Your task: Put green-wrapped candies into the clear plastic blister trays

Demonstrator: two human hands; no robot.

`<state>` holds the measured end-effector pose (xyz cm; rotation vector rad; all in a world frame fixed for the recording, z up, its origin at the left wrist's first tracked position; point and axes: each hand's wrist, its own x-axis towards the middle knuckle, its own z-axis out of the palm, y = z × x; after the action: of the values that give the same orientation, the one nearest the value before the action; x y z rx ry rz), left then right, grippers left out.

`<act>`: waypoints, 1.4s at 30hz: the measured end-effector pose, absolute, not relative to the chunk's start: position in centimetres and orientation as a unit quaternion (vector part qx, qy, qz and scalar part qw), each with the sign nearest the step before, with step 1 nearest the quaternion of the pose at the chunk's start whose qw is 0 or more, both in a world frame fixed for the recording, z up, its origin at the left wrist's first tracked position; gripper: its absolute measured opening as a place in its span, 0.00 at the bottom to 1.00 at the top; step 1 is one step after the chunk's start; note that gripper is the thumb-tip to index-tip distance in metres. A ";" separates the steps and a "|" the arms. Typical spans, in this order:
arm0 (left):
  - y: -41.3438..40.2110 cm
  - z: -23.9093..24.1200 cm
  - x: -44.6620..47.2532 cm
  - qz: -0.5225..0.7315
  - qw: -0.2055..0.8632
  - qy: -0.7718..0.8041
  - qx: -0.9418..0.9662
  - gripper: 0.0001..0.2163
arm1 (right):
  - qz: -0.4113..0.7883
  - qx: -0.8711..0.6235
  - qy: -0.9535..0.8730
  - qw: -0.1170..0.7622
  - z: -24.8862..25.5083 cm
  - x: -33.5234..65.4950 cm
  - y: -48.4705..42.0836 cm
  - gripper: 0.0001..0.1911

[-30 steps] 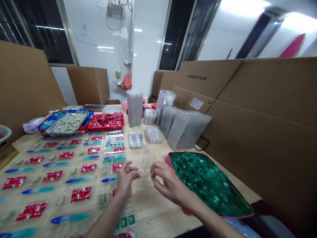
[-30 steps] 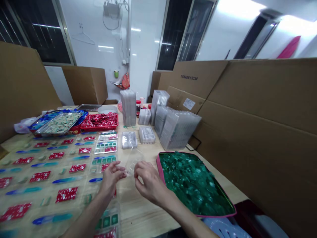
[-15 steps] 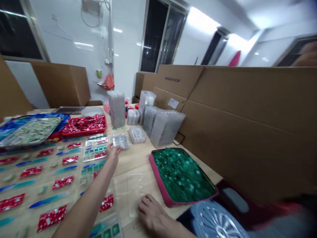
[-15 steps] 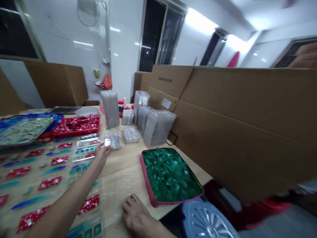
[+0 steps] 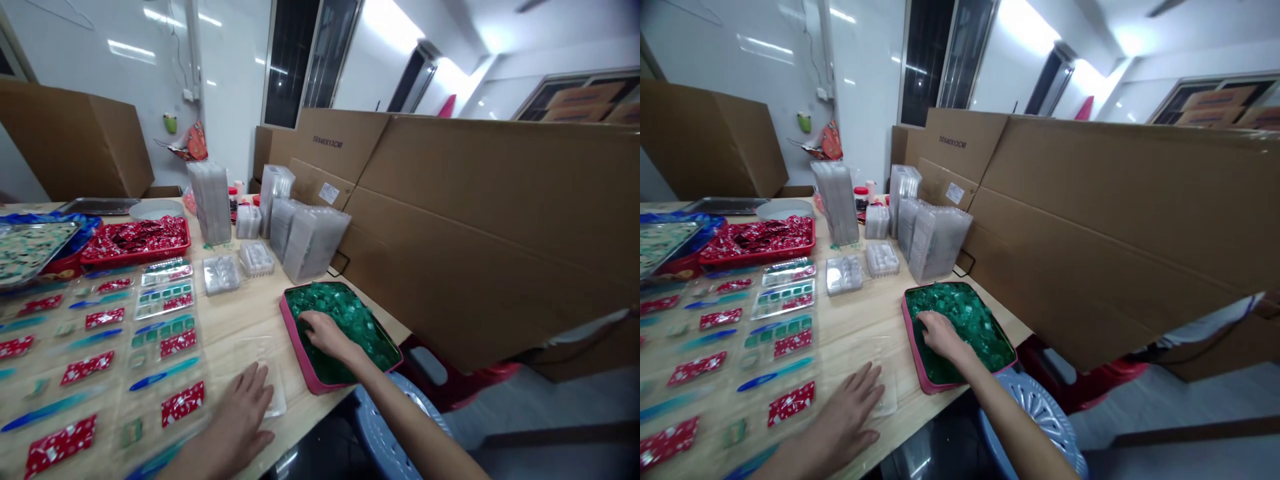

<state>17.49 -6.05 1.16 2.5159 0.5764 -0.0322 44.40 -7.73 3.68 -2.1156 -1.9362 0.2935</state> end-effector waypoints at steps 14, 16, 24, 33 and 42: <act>-8.1 0.5 16.7 0.085 0.289 0.280 0.912 0.22 | 0.397 -0.628 -0.457 0.490 3.9 42.9 -8.7 0.16; -7.8 1.0 17.0 0.221 0.342 0.302 0.862 0.17 | 0.487 -0.567 -0.399 0.531 4.3 41.0 -9.1 0.18; -7.4 3.2 17.5 0.378 0.487 0.319 0.720 0.19 | 0.598 -0.485 -0.277 0.574 4.0 34.3 -9.4 0.16; -8.5 2.2 16.3 0.279 0.349 0.304 0.842 0.23 | 0.554 -0.522 -0.287 0.582 1.9 33.4 -9.0 0.12; -9.5 1.6 16.1 0.041 0.295 0.326 0.897 0.23 | 0.205 -0.637 -0.682 0.296 0.5 35.2 -5.5 0.07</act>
<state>16.10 -9.46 1.58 2.3873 0.8678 0.1092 35.16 -5.47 0.53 -1.6945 -1.8127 0.5447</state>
